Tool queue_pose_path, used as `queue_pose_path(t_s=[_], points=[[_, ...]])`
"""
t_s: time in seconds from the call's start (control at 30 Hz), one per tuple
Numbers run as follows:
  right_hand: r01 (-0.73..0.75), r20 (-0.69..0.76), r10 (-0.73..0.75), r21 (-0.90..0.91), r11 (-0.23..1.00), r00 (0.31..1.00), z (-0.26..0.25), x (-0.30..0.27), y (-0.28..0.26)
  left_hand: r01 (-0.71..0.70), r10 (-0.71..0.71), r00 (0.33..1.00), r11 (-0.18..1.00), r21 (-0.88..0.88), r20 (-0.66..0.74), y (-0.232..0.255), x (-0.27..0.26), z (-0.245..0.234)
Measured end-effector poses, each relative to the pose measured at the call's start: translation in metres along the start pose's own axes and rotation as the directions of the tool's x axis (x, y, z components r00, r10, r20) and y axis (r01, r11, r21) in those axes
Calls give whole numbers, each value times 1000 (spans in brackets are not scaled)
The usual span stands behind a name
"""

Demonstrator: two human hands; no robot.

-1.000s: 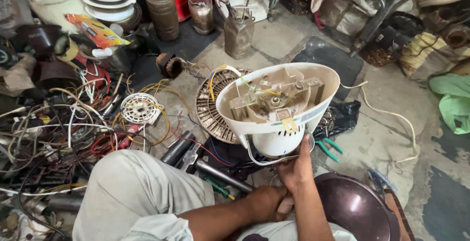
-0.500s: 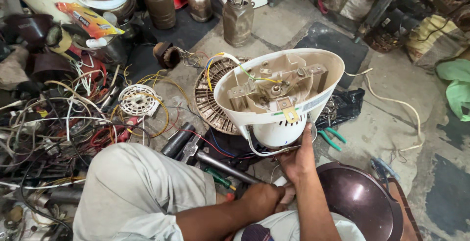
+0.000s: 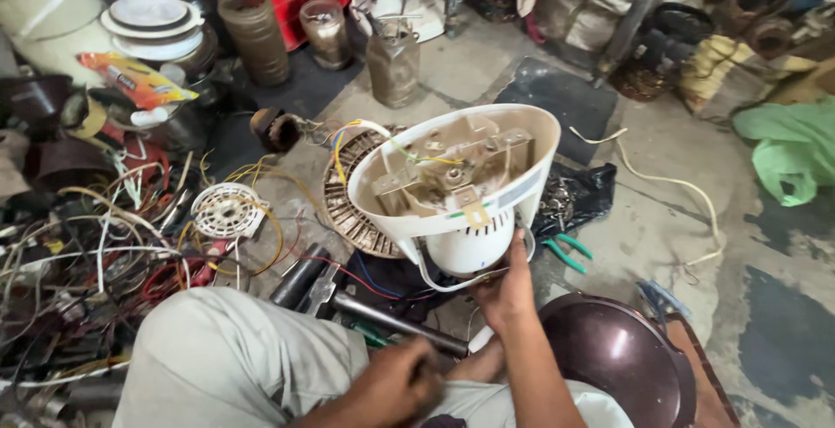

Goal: The person disassembles a white electric appliance, likely a fan, using pliers to remove parts and strip wires. They manipulate internal components and wiring throughout the clip.

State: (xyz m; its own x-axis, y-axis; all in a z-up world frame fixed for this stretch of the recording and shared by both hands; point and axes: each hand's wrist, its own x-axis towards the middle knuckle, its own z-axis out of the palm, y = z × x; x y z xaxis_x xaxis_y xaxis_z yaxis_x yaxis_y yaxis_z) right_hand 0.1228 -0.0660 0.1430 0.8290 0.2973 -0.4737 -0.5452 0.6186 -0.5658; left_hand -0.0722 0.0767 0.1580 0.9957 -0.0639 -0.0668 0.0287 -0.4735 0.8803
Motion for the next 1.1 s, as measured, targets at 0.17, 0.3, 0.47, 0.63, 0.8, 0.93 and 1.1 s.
queue_pose_path(t_s=[0.17,0.3,0.47,0.63,0.8,0.93,1.1], points=[[-9,-48,8,-13,1000,999,1,-4,1,-363,640,669,725,586,-378,83,3,-83],[45,-4,-46,-121,992,999,5,-19,2,-276,677,682,588,760,-275,144,40,-132],[254,220,-200,-256,933,955,5,-43,5,-11,379,801,784,621,-464,146,94,-159],[275,135,-241,-371,887,961,11,-53,3,-146,319,754,934,327,-574,104,111,-190],[469,87,-567,-670,575,819,5,-22,27,-111,286,745,944,311,-603,87,120,-194],[553,140,-654,-679,483,743,-4,-17,42,-46,281,764,921,386,-581,88,133,-201],[258,-90,-350,-513,819,933,3,-28,45,-15,254,778,921,388,-574,75,152,-211]])
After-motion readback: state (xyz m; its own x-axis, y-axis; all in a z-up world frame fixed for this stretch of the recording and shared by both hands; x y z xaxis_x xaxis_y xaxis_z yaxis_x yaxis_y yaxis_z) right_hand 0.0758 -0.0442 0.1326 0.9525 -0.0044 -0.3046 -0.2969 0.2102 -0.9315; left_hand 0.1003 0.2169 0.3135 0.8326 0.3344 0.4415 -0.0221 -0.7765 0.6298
